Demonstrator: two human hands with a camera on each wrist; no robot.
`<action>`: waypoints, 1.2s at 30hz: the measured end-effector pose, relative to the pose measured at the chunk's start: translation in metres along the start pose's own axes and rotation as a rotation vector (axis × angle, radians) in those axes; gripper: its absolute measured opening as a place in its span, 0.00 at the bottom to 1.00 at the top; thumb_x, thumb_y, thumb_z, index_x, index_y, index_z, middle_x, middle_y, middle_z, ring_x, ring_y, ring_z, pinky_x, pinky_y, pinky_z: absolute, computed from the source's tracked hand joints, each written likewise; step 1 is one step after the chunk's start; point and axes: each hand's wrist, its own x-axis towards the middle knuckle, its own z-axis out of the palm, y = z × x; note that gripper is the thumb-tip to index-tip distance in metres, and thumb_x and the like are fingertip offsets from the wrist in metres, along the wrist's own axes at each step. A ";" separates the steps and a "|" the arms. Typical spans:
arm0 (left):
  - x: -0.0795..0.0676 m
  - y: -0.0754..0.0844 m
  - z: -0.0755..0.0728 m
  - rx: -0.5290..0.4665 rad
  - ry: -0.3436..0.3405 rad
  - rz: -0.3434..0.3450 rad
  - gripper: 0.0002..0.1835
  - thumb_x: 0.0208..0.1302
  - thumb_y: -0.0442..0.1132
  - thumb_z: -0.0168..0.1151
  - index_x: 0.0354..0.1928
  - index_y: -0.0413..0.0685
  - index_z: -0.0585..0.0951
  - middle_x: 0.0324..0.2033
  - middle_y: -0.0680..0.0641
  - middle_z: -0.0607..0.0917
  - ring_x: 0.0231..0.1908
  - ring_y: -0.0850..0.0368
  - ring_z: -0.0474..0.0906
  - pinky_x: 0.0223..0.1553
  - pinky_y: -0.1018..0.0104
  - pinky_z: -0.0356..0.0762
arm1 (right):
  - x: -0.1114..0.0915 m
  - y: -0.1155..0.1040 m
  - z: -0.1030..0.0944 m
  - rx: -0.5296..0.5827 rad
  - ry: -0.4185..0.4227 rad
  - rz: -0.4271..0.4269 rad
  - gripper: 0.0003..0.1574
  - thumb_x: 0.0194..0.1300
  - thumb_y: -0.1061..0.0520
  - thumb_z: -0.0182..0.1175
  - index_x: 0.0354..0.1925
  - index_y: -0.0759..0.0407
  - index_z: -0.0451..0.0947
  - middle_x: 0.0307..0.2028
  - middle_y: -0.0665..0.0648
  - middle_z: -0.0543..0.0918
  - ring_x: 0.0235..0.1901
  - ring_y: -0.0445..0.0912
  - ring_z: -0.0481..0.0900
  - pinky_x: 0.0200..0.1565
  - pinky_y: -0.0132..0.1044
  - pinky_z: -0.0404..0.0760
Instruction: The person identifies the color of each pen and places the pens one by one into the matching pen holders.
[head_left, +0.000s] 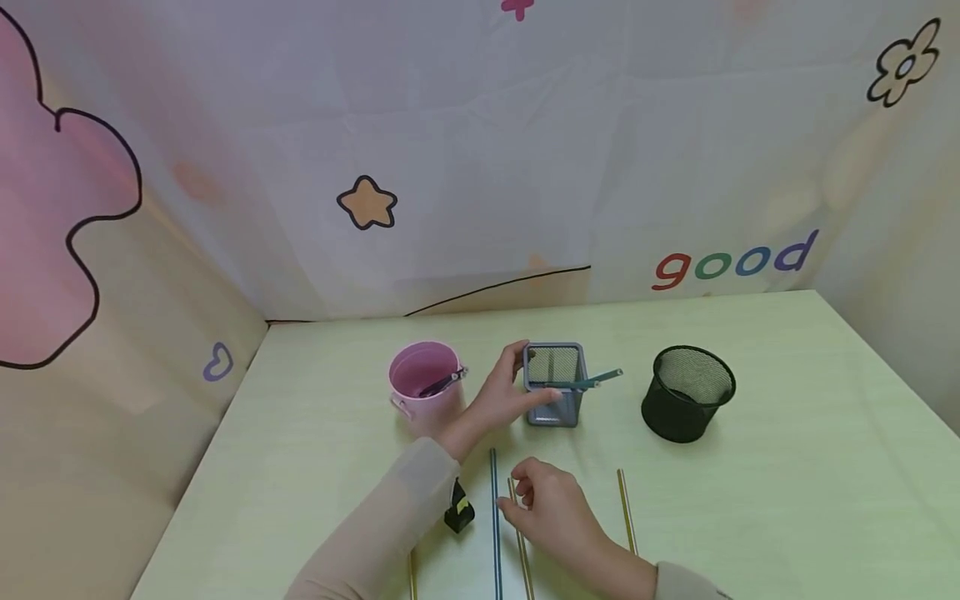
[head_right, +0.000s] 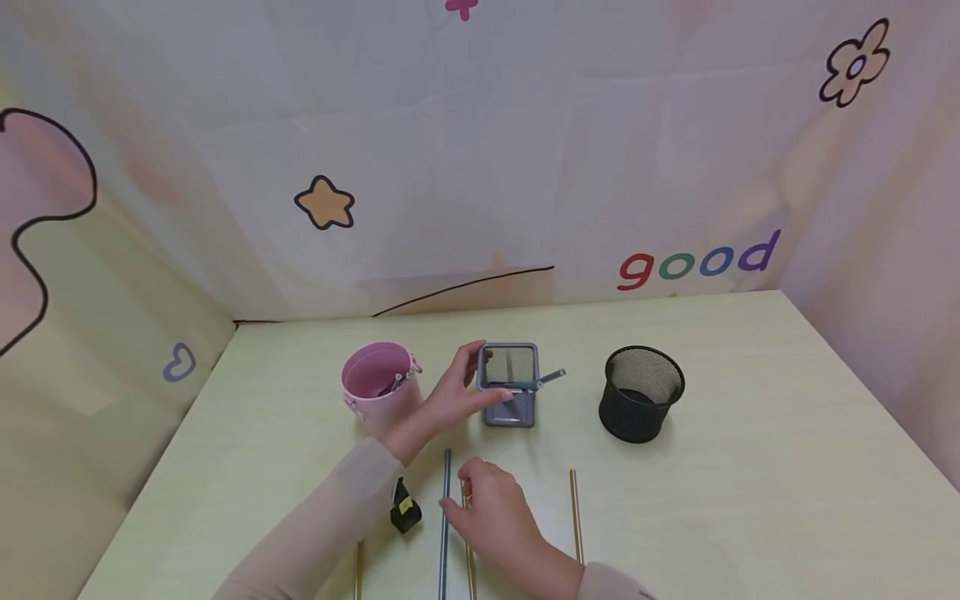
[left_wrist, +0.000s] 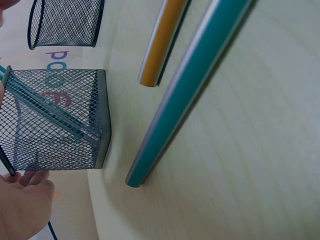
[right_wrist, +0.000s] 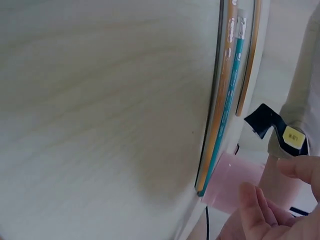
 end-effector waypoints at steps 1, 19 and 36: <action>0.000 0.000 0.001 -0.005 0.000 -0.001 0.48 0.56 0.45 0.69 0.73 0.46 0.50 0.67 0.43 0.65 0.70 0.47 0.56 0.68 0.49 0.59 | 0.000 0.000 0.002 -0.008 -0.017 -0.009 0.15 0.49 0.59 0.71 0.32 0.63 0.75 0.23 0.50 0.75 0.23 0.37 0.70 0.27 0.29 0.73; -0.007 0.017 0.001 -0.034 -0.014 0.024 0.47 0.58 0.40 0.67 0.72 0.41 0.49 0.67 0.39 0.64 0.70 0.44 0.55 0.68 0.47 0.57 | 0.010 0.005 0.024 -0.154 -0.204 0.024 0.17 0.51 0.58 0.70 0.23 0.61 0.69 0.15 0.49 0.68 0.16 0.39 0.65 0.19 0.31 0.65; -0.001 -0.003 0.001 -0.039 -0.004 0.036 0.48 0.57 0.43 0.68 0.73 0.44 0.49 0.67 0.42 0.64 0.70 0.46 0.55 0.66 0.47 0.61 | 0.031 -0.004 0.034 -0.383 -0.279 0.074 0.16 0.49 0.61 0.66 0.15 0.59 0.69 0.17 0.55 0.75 0.17 0.42 0.69 0.19 0.36 0.69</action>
